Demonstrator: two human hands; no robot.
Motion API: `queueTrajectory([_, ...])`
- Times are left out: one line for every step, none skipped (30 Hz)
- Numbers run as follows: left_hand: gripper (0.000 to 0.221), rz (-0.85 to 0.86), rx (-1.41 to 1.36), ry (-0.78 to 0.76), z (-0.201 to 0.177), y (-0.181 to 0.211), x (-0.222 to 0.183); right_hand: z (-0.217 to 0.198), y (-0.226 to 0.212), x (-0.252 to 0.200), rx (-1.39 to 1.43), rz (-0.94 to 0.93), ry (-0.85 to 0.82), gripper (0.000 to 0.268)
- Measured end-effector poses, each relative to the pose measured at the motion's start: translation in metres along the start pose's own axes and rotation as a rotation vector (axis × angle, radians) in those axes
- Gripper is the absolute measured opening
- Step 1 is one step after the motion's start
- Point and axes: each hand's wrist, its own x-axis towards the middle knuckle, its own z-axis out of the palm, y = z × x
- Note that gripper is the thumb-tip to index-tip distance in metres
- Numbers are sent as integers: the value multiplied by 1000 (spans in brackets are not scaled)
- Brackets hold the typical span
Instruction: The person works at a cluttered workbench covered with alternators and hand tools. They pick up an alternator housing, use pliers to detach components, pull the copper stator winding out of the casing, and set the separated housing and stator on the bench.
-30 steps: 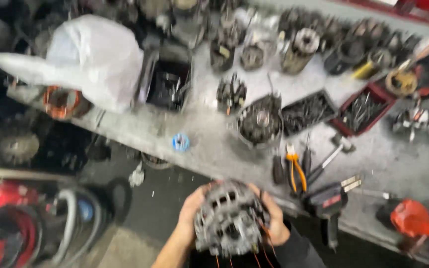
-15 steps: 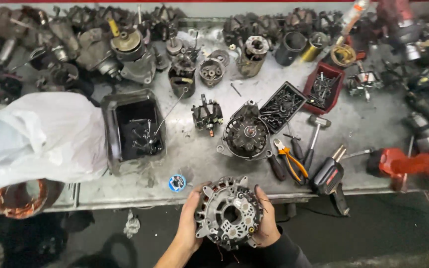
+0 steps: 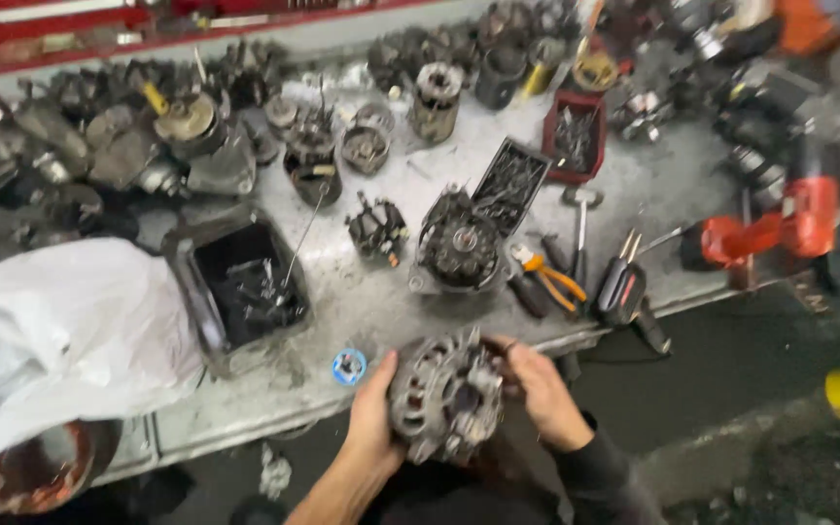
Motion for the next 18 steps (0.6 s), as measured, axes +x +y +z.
queueTrajectory([46, 117, 11, -80, -4, -5, 5, 4, -21, -8, 76, 27, -8, 62])
queueTrajectory([43, 232, 26, -159, -9, -10, 11, 7, -43, -13, 153, 55, -13, 67])
queueTrajectory([43, 238, 23, -150, -2, -7, 6, 1, -48, -17, 155, 60, -23, 67])
queueTrajectory([41, 295, 36, -180, 5, -4, 2, -6, -54, -21, 98, 2, -65, 74])
queueTrajectory([40, 336, 47, -205, 11, -6, -7, -13, -58, -33, 45, -41, -96, 82])
queueTrajectory([40, 325, 45, -189, 4, -15, -5, -6, -68, -45, 50, -22, -97, 82])
queueTrajectory([39, 453, 108, -256, 0, -18, 1, 1, -80, -50, -51, -190, -17, 86])
queueTrajectory([40, 581, 172, -323, -5, -21, 6, 7, -93, -55, -153, -357, 64, 91])
queueTrajectory([40, 581, 173, -325, 0, -21, 3, 17, -100, -62, -153, -358, 65, 91])
queueTrajectory([38, 610, 194, -289, 5, -21, 1, 26, -107, -69, -496, -517, 203, 96])
queueTrajectory([37, 636, 215, -250, 10, -22, -3, 35, -114, -77, -844, -665, 341, 103])
queueTrajectory([37, 635, 214, -250, 9, -23, -1, 43, -131, -79, -845, -664, 341, 103])
queueTrajectory([37, 712, 343, -205, 8, -24, 0, 51, -147, -80, -1053, -724, 268, 117])
queueTrajectory([37, 787, 472, -157, 7, -26, 1, 59, -163, -82, -1260, -781, 190, 131])
queueTrajectory([37, 781, 474, -156, 9, -25, -2, 66, -171, -71, -1259, -774, 189, 131])
queueTrajectory([37, 783, 511, -160, 11, -25, -6, 73, -179, -60, -1374, -610, 70, 140])
queueTrajectory([38, 791, 546, -168, 14, -24, -8, 79, -187, -49, -1483, -442, -45, 150])
queueTrajectory([38, 790, 546, -169, 14, -26, -10, 78, -184, -45, -1484, -440, -45, 150])
